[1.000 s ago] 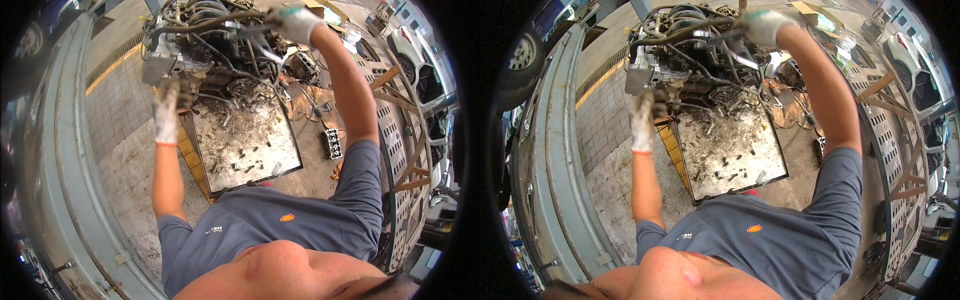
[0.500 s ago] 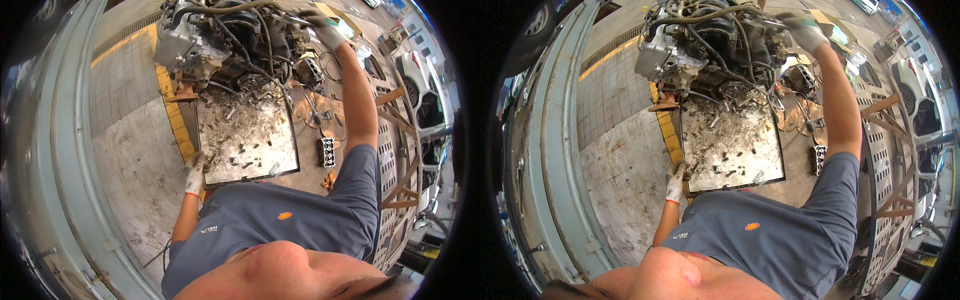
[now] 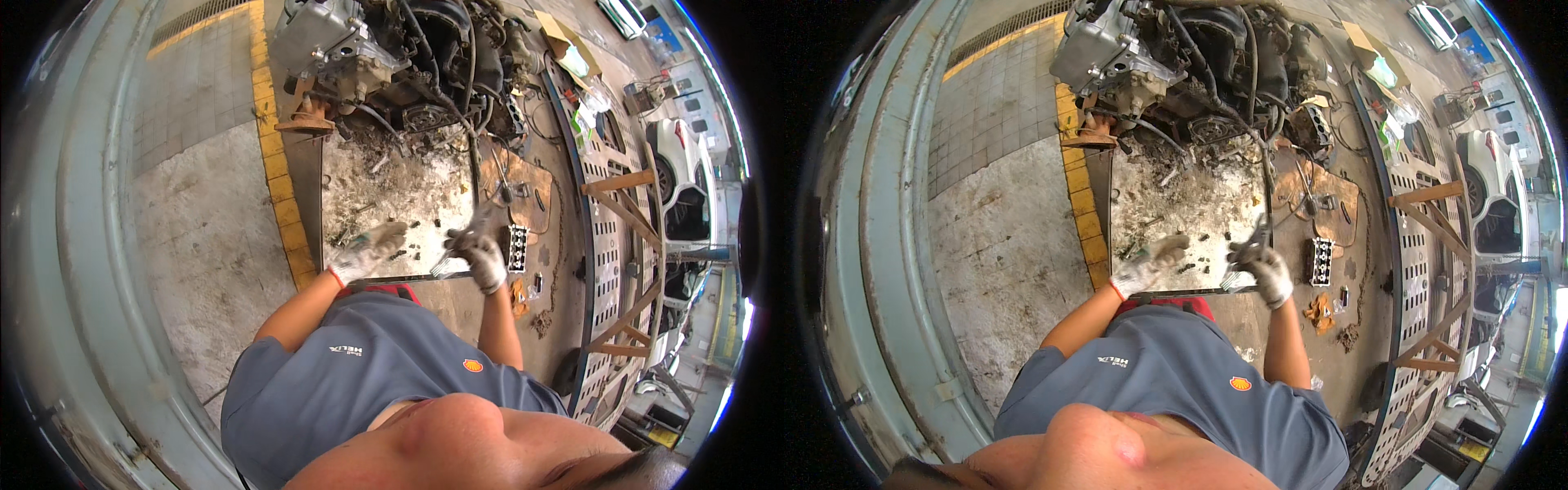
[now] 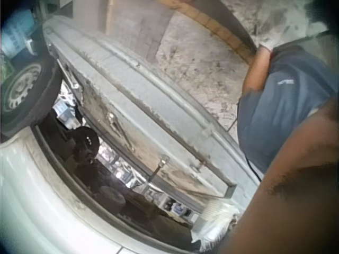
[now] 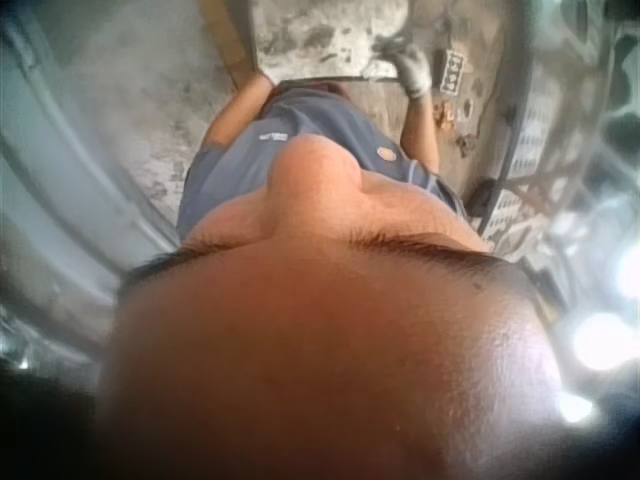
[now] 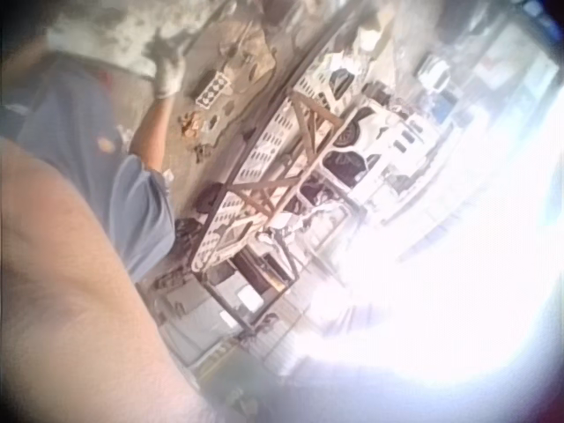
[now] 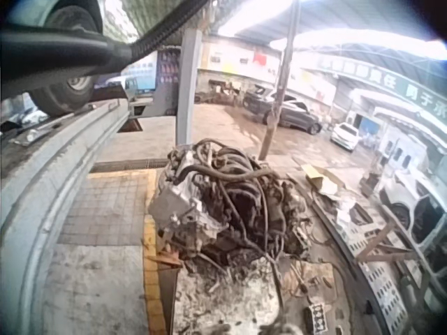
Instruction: The person works on a car engine mounted on a stand, using a wrench to loosen bolts and a pair of pliers to remove hoses and connectors. The person repeatedly adjusts components and removes parts from the engine.
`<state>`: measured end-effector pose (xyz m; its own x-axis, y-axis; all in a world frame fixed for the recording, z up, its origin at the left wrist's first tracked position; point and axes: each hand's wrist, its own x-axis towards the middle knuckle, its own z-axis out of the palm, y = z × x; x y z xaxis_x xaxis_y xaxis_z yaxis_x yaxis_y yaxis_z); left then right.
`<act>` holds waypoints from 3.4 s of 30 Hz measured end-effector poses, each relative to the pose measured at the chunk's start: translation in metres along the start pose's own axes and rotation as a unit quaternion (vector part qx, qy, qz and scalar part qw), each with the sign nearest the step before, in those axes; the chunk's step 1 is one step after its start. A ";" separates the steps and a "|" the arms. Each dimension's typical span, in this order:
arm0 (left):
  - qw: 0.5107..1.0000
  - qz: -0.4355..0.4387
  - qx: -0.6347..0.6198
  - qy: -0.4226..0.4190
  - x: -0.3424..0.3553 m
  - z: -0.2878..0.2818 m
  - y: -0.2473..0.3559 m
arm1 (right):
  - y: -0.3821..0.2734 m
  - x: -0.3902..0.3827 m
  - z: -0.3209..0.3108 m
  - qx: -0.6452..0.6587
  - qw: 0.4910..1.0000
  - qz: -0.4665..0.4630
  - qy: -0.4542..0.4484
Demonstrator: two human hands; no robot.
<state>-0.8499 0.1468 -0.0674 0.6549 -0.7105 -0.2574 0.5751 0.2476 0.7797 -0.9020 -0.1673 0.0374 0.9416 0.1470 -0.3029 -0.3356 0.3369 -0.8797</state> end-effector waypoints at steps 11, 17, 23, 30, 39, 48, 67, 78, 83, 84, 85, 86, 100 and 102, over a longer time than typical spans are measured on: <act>0.973 -0.029 0.212 0.086 -0.001 0.075 -0.038 | 0.114 -0.032 0.071 -0.154 0.979 0.100 0.088; 0.948 0.025 0.267 0.174 0.002 0.081 -0.059 | 0.108 -0.038 0.078 -0.055 0.990 0.096 0.086; 0.929 -0.002 0.320 0.188 0.011 0.144 -0.053 | 0.107 -0.069 0.018 0.086 0.990 0.109 -0.008; 0.983 0.004 -0.025 0.183 0.046 0.221 -0.140 | 0.124 -0.116 -0.094 -0.219 0.972 0.071 -0.042; 0.863 -0.042 0.275 0.421 0.141 0.199 -0.124 | 0.080 -0.201 -0.199 -0.169 0.975 0.143 0.003; 0.735 -0.002 0.512 0.444 0.222 0.214 -0.093 | 0.205 -0.278 -0.331 -0.092 0.922 0.227 0.301; 0.584 0.151 0.694 0.394 0.225 0.216 -0.145 | 0.231 -0.315 -0.505 0.058 0.903 0.361 0.226; 0.715 0.091 0.390 0.573 0.313 0.235 -0.044 | 0.140 -0.246 -0.601 -0.039 0.878 0.405 0.252; 0.676 0.139 0.284 0.666 0.372 0.168 0.014 | 0.114 -0.182 -0.664 -0.015 0.886 0.384 0.258; 0.651 0.146 0.307 0.679 0.377 0.176 0.033 | 0.109 -0.164 -0.675 -0.031 0.895 0.373 0.242; 0.648 0.177 0.282 0.685 0.382 0.161 0.035 | 0.104 -0.145 -0.691 -0.051 0.904 0.361 0.224; 0.645 0.207 0.257 0.689 0.389 0.142 0.034 | 0.100 -0.126 -0.709 -0.072 0.910 0.351 0.208; 0.550 0.552 0.027 0.626 0.431 0.240 0.074 | -0.059 0.173 -0.726 -0.369 0.912 0.176 -0.037; 0.560 0.575 -0.132 0.582 0.448 0.282 0.117 | -0.102 0.231 -0.637 -0.429 0.880 0.061 -0.194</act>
<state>-0.6274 -0.3286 0.0688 0.4538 0.8910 0.0103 -0.6033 0.2987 0.7395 -0.6327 -0.7601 -0.1768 0.7639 0.4963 -0.4124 -0.1320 -0.5054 -0.8527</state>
